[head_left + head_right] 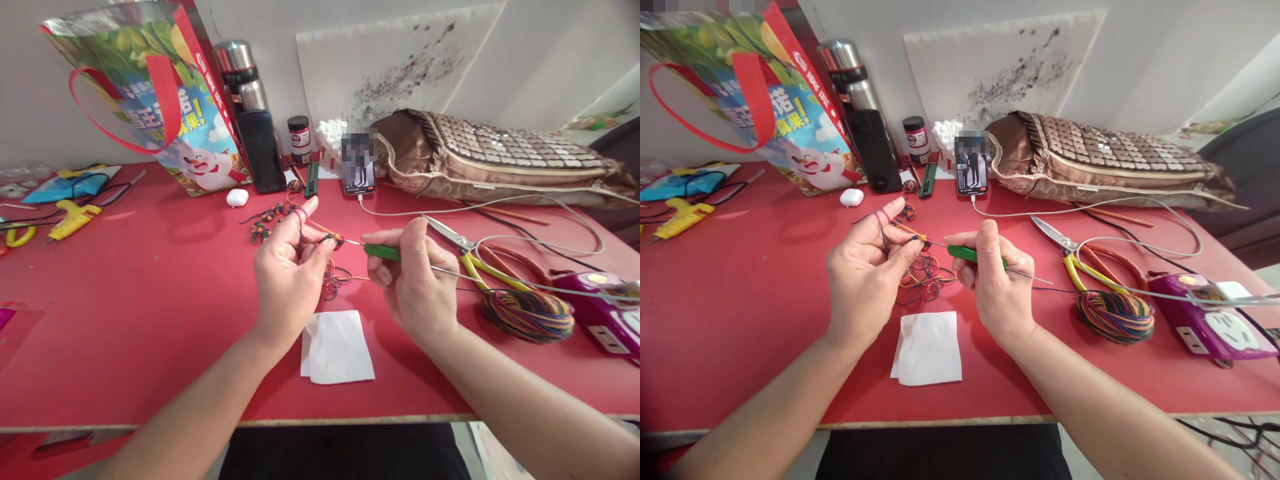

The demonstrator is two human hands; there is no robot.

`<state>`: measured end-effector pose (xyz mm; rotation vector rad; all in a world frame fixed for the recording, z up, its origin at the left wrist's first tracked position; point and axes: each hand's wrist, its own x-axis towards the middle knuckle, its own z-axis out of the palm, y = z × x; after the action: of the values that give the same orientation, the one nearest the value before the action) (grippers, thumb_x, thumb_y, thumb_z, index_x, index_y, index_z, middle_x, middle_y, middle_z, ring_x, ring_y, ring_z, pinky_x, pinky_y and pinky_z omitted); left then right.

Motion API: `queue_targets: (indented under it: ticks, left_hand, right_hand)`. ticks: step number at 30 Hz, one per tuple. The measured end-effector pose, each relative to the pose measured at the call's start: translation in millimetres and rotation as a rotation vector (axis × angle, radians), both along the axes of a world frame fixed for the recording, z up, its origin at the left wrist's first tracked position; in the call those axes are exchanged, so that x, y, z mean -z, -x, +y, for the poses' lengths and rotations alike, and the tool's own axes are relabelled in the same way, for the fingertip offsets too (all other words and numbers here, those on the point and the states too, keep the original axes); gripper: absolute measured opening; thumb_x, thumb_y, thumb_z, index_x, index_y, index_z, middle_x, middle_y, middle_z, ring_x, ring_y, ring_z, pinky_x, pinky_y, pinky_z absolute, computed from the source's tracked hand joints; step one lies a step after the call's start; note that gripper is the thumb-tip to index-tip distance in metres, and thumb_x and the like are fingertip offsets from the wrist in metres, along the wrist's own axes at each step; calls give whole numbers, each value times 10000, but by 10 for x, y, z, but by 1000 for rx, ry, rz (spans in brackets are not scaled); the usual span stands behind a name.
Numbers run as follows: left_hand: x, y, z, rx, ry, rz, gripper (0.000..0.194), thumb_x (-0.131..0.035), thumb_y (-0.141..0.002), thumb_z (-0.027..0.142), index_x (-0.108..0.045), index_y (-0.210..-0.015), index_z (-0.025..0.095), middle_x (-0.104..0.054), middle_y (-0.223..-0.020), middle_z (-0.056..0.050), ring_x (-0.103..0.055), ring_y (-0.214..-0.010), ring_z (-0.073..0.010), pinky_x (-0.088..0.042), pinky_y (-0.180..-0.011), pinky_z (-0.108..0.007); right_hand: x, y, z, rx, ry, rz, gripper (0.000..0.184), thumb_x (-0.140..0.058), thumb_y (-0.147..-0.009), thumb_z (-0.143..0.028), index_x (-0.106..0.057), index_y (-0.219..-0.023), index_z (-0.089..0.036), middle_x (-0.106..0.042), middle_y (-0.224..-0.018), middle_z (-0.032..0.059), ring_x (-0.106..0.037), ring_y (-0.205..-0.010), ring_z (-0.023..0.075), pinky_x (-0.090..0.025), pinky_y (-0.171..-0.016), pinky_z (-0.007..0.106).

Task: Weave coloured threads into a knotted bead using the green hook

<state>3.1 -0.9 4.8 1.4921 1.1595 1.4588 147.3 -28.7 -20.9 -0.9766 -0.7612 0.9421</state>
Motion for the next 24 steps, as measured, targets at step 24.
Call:
queue_targets:
  ticks: [24]
  left_hand:
    - [-79,-9,-37,49,164,-12,474,-840,-835,153,-803,-1306,185,-683,-771,26,-528,-681,-122,-546,-668,-269]
  right_hand:
    - [-68,-113,126,-85,87,95,658,-791,-858,-834,-741,-671,-205,-566,-511,-20,-362,-398,63,-293,-394,253]
